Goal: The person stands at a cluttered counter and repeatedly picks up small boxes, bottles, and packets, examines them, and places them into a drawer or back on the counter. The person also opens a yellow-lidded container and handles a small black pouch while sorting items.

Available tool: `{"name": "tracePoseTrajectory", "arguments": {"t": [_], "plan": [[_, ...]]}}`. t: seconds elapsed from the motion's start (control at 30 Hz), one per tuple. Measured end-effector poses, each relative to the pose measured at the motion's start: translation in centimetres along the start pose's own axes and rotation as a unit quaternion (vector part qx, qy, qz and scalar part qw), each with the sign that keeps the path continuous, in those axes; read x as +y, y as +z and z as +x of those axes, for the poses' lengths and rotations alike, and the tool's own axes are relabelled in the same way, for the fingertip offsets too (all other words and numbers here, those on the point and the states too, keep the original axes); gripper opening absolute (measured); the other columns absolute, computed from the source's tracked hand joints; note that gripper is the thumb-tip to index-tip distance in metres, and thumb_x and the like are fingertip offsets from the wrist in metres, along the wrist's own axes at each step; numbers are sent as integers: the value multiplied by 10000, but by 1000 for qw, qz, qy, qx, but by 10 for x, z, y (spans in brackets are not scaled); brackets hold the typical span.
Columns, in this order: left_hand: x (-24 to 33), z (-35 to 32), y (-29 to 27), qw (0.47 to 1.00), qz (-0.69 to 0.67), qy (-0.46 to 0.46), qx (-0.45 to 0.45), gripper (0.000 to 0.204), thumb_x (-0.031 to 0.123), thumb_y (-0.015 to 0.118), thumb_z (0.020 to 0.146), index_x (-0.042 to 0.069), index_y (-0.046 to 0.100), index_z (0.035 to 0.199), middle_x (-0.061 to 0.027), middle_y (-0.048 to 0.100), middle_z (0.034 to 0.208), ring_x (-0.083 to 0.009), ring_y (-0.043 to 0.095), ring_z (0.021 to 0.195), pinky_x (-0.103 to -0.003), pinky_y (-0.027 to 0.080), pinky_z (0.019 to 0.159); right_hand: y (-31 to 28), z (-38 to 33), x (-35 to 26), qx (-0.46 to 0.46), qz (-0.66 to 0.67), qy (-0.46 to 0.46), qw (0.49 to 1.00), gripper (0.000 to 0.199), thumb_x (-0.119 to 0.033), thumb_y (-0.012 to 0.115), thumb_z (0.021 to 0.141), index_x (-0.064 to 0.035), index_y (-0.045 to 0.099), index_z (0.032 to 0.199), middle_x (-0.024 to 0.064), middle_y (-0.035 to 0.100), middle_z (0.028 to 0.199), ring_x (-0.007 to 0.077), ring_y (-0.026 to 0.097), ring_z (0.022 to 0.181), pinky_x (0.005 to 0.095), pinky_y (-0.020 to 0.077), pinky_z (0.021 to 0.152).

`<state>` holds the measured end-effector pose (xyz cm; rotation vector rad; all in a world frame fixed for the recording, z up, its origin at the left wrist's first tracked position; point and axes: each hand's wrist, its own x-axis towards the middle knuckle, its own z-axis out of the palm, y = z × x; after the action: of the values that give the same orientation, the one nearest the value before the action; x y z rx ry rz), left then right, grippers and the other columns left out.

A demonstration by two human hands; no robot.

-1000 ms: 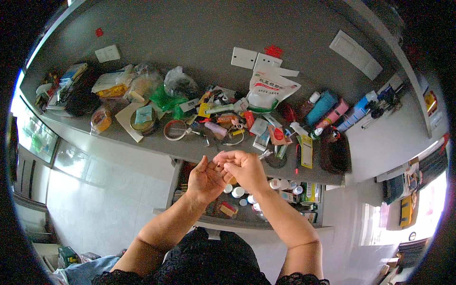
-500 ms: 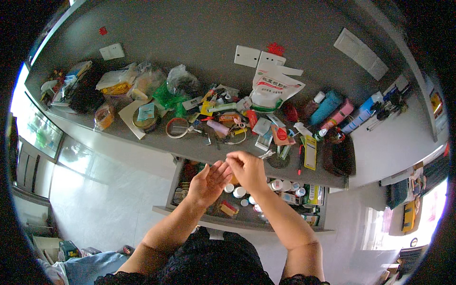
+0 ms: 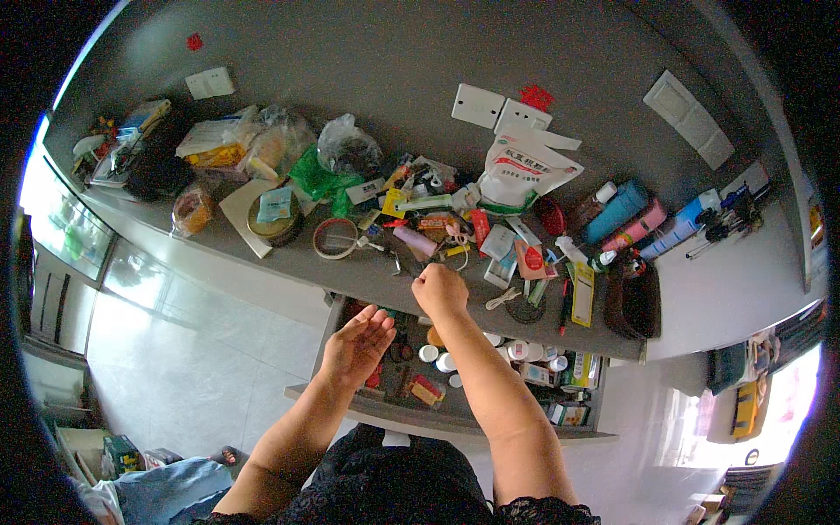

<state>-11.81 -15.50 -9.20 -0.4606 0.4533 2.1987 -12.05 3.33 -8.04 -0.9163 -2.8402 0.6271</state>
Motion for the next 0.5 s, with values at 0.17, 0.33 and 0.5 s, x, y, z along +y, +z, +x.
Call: {"name": "tracePoseTrajectory", "arguments": {"t": [0.17,0.33,0.5], "plan": [[-7,14,6,1000,-3,-21,-4,161,107,457,904,18,545,1005,-101,592,893,-232,577,853,-358,489,809,-2,-1,-3,-6,-19,17,1000,175,-221,627,685,-51,636,728,136,651,751,304,635,753,407,502,688],[-15,22,23,999,26,-18,13,128,119,508,890,30,573,955,-50,566,756,-156,554,693,-283,481,651,-21,-30,19,35,89,-39,995,169,-221,626,701,-54,618,726,138,649,726,303,639,681,390,508,608],[-29,19,34,979,201,-2,14,95,129,616,839,54,600,895,48,423,583,-65,369,490,-211,285,433,-50,-80,22,-17,164,-73,984,217,-194,670,706,8,620,768,126,641,653,199,643,605,292,497,580]]}}
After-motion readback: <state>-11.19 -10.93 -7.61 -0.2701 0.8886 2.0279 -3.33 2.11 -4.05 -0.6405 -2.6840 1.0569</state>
